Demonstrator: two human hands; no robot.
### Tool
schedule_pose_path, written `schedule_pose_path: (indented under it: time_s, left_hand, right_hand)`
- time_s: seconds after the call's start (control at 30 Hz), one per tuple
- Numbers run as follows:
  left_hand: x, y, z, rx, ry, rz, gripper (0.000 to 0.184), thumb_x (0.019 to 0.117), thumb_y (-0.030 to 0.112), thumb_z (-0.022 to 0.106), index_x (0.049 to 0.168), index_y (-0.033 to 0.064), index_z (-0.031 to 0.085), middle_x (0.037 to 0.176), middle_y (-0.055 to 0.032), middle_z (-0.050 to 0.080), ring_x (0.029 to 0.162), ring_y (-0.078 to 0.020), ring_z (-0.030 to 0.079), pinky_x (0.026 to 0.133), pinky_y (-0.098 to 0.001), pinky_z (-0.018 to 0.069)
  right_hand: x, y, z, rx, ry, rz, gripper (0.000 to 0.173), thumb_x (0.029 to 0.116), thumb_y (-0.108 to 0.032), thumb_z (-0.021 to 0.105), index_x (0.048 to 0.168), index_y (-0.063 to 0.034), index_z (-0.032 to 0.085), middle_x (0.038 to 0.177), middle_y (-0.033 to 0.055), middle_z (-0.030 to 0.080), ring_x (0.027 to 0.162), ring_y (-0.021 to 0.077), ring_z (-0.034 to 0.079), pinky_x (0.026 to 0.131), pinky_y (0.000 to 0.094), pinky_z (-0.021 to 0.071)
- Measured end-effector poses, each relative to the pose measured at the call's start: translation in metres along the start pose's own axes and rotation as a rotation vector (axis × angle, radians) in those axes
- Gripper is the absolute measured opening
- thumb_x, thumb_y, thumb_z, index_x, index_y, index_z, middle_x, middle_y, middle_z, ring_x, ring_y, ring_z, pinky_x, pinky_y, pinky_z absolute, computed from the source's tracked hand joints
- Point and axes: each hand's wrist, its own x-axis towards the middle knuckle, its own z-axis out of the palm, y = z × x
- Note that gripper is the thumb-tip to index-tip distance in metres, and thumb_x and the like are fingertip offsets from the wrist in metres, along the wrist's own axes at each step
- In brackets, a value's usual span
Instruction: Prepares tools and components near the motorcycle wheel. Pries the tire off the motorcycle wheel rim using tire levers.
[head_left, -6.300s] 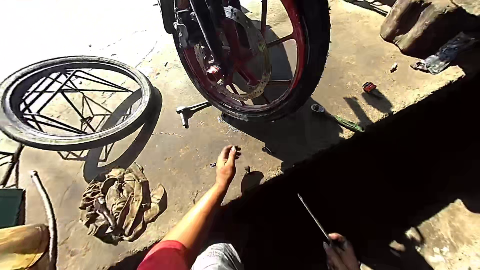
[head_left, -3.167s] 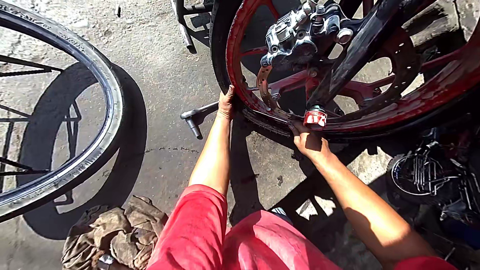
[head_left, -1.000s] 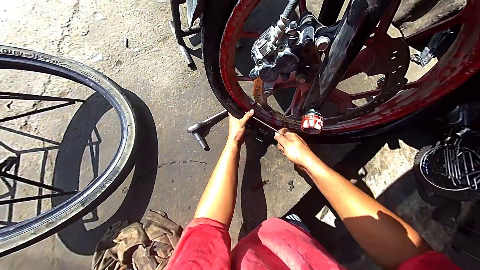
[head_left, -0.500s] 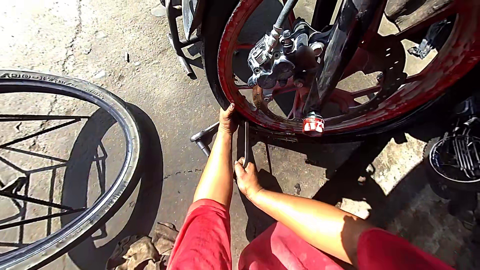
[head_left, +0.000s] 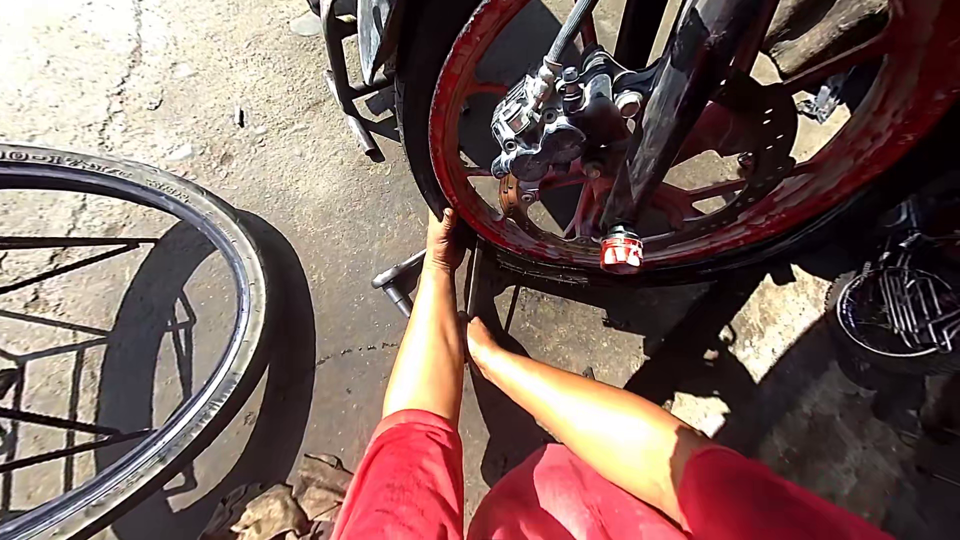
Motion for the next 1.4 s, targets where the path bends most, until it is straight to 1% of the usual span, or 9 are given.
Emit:
schedule_pose_path:
  time_s: [0.2, 0.37, 0.5, 0.83, 1.0, 1.1, 1.2, 1.3, 1.4]
  left_hand:
    - [-0.007, -0.026, 0.004, -0.047, 0.052, -0.012, 0.08, 0.0648, 0.057, 0.092, 0.125, 0.0184, 0.057, 0.106, 0.0007, 0.074, 0.097, -0.0115, 0.072, 0.087, -0.0348, 0.0611]
    - [0.009, -0.017, -0.005, -0.044, 0.002, 0.093, 0.074, 0.07, 0.054, 0.09, 0.123, 0.0139, 0.058, 0.104, -0.0026, 0.075, 0.096, -0.0151, 0.074, 0.088, -0.0393, 0.0616]
    - [0.018, 0.003, -0.01, 0.043, -0.054, 0.123, 0.072, 0.072, 0.055, 0.089, 0.122, 0.0138, 0.059, 0.104, -0.0025, 0.075, 0.096, -0.0155, 0.073, 0.09, -0.0404, 0.0612]
    - [0.026, 0.022, -0.016, 0.068, -0.134, 0.07, 0.078, 0.0746, 0.055, 0.087, 0.132, 0.0139, 0.052, 0.11, -0.0075, 0.074, 0.101, -0.0225, 0.073, 0.091, -0.0479, 0.0609]
    - [0.024, 0.02, -0.013, 0.073, -0.098, 0.086, 0.081, 0.0736, 0.055, 0.088, 0.133, 0.0138, 0.052, 0.112, -0.0066, 0.074, 0.103, -0.0211, 0.073, 0.093, -0.0469, 0.0601]
    - [0.024, 0.017, -0.013, 0.064, -0.096, 0.115, 0.083, 0.0746, 0.055, 0.087, 0.135, 0.0115, 0.05, 0.114, -0.0077, 0.072, 0.105, -0.0211, 0.072, 0.095, -0.0462, 0.0593]
    - [0.024, 0.016, -0.012, 0.05, -0.1, 0.126, 0.08, 0.0743, 0.053, 0.088, 0.132, 0.0124, 0.052, 0.113, -0.0067, 0.073, 0.105, -0.0203, 0.072, 0.094, -0.0447, 0.0594]
    - [0.023, 0.013, -0.01, 0.04, -0.092, 0.13, 0.078, 0.0745, 0.053, 0.088, 0.131, 0.0129, 0.053, 0.112, -0.0056, 0.074, 0.104, -0.0191, 0.072, 0.094, -0.0435, 0.0598]
    - [0.021, 0.013, -0.008, 0.051, -0.061, 0.123, 0.084, 0.0732, 0.057, 0.087, 0.133, 0.0122, 0.05, 0.112, -0.0057, 0.073, 0.103, -0.0195, 0.072, 0.093, -0.044, 0.0601]
  right_hand:
    - [-0.002, -0.001, -0.076, -0.359, 0.033, -0.046, 0.03, 0.1078, -0.027, 0.052, 0.128, -0.0049, 0.05, 0.094, 0.0121, 0.058, 0.067, 0.0185, 0.06, 0.061, 0.0345, 0.0536]
    - [-0.041, -0.016, -0.159, -0.674, 0.364, -0.503, 0.038, 0.1093, -0.029, 0.048, 0.131, -0.0009, 0.059, 0.11, 0.019, 0.069, 0.104, 0.0305, 0.067, 0.096, 0.049, 0.0518]
    - [-0.056, -0.039, -0.205, -0.856, 0.474, -0.515, 0.041, 0.1103, -0.032, 0.044, 0.132, -0.005, 0.066, 0.121, 0.0192, 0.071, 0.116, 0.0319, 0.067, 0.105, 0.0521, 0.0489]
    - [-0.069, -0.079, -0.208, -1.262, 0.472, -0.405, 0.041, 0.1089, -0.033, 0.045, 0.125, -0.0025, 0.067, 0.119, 0.0249, 0.07, 0.115, 0.0429, 0.067, 0.095, 0.0613, 0.0511]
    - [-0.084, -0.085, -0.183, -1.051, 0.241, -0.291, 0.045, 0.1126, -0.033, 0.037, 0.128, 0.002, 0.061, 0.12, 0.0253, 0.066, 0.119, 0.0374, 0.063, 0.103, 0.0554, 0.0471]
    - [-0.096, -0.079, -0.162, -0.698, 0.043, -0.189, 0.024, 0.1117, -0.029, 0.041, 0.117, -0.0072, 0.05, 0.089, 0.0085, 0.054, 0.075, 0.0186, 0.057, 0.07, 0.0361, 0.049]
    - [-0.105, -0.083, -0.153, -0.039, -0.109, -0.095, 0.013, 0.1117, -0.024, 0.044, 0.108, -0.0121, 0.047, 0.066, -0.0028, 0.043, 0.044, 0.0045, 0.036, 0.039, 0.0177, 0.0313]
    - [-0.114, -0.09, -0.135, 0.267, -0.122, -0.055, 0.012, 0.1109, -0.022, 0.046, 0.107, -0.0111, 0.048, 0.063, -0.0023, 0.043, 0.041, 0.0032, 0.034, 0.036, 0.0162, 0.0296]
    - [-0.097, -0.039, -0.094, 0.198, -0.004, -0.303, 0.01, 0.1088, -0.018, 0.048, 0.108, -0.0081, 0.046, 0.063, -0.0016, 0.044, 0.044, 0.0059, 0.038, 0.042, 0.0202, 0.0355]
